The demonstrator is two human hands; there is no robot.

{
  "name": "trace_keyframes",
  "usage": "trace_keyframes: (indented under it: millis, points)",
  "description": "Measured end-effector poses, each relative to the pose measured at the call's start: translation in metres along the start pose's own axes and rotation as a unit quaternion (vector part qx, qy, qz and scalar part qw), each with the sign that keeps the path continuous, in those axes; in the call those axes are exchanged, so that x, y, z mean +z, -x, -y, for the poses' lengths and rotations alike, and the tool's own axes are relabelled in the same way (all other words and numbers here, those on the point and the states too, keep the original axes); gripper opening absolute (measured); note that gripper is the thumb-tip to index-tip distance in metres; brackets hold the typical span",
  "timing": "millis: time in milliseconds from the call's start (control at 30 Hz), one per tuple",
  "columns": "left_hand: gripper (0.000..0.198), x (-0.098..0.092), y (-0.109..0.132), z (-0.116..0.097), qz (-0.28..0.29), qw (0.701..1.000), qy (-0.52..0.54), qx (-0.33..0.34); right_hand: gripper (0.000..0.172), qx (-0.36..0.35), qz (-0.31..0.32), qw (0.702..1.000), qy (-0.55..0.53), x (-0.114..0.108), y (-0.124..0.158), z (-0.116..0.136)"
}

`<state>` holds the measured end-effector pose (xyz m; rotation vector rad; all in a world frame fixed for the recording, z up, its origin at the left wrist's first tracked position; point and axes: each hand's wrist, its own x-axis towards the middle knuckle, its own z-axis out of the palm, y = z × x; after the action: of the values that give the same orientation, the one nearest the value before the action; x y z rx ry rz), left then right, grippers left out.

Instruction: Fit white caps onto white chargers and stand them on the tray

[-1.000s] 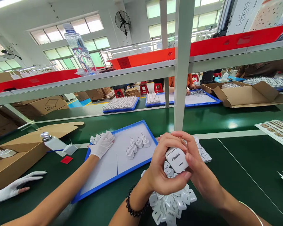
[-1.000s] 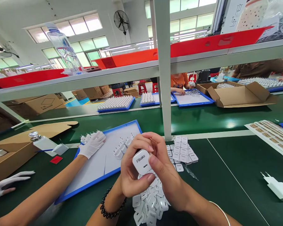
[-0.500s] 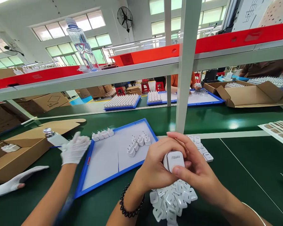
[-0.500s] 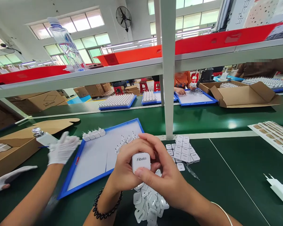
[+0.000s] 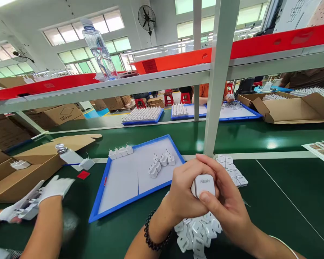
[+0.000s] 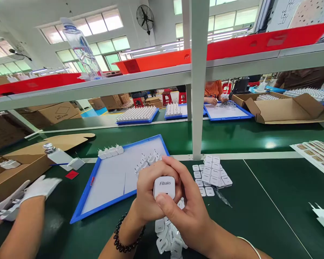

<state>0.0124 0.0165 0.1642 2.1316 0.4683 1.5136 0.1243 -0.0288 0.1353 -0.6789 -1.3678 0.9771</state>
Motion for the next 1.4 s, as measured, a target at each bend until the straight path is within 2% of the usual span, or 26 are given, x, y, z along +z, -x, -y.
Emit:
trace_keyframes:
  millis: [333,500,700,867,933,1033,1100,1167,1200,1300,1333,1400]
  points:
    - [0.012,0.001,-0.002,0.001,0.006,1.0,-0.002,0.017,0.053,0.018,-0.032,0.999,-0.009,-0.001,-0.006,0.002]
    - [0.011,0.0,0.001,-0.001,0.01,1.0,-0.007,0.024,0.054,0.016,-0.027,0.999,-0.014,-0.003,-0.005,0.005]
    - [0.01,0.0,0.002,-0.007,0.02,0.999,-0.02,0.046,0.057,0.041,0.019,0.999,-0.023,-0.008,-0.002,0.012]
    - [0.011,0.004,0.0,-0.002,0.049,0.994,-0.057,0.074,0.042,0.086,0.073,0.988,-0.102,-0.018,-0.005,0.015]
    - [0.012,0.003,-0.001,-0.002,0.06,0.995,-0.057,0.058,0.041,0.112,0.087,0.984,-0.111,-0.023,-0.009,0.018]
    - [0.017,-0.009,-0.005,-0.004,0.122,0.99,-0.054,-0.034,0.046,0.172,0.101,0.978,-0.057,-0.031,-0.018,0.02]
    - [0.027,-0.025,-0.009,-0.002,0.188,0.97,-0.088,-0.128,0.052,0.204,0.113,0.972,0.002,-0.039,-0.025,0.02]
    - [0.042,-0.045,-0.012,0.007,0.243,0.933,-0.154,-0.217,0.059,0.221,0.114,0.967,0.056,-0.05,-0.032,0.018]
    - [0.044,-0.054,-0.013,0.015,0.255,0.911,-0.199,-0.255,0.06,0.227,0.105,0.965,0.077,-0.056,-0.035,0.017]
    - [0.033,-0.075,-0.011,0.054,0.261,0.834,-0.365,-0.322,0.059,0.229,0.064,0.964,0.116,-0.072,-0.041,0.018]
    - [0.028,-0.079,-0.008,0.07,0.262,0.817,-0.391,-0.333,0.058,0.225,0.057,0.965,0.12,-0.076,-0.042,0.02]
    - [0.02,-0.084,-0.001,0.1,0.263,0.803,-0.413,-0.341,0.055,0.22,0.055,0.967,0.119,-0.082,-0.042,0.024]
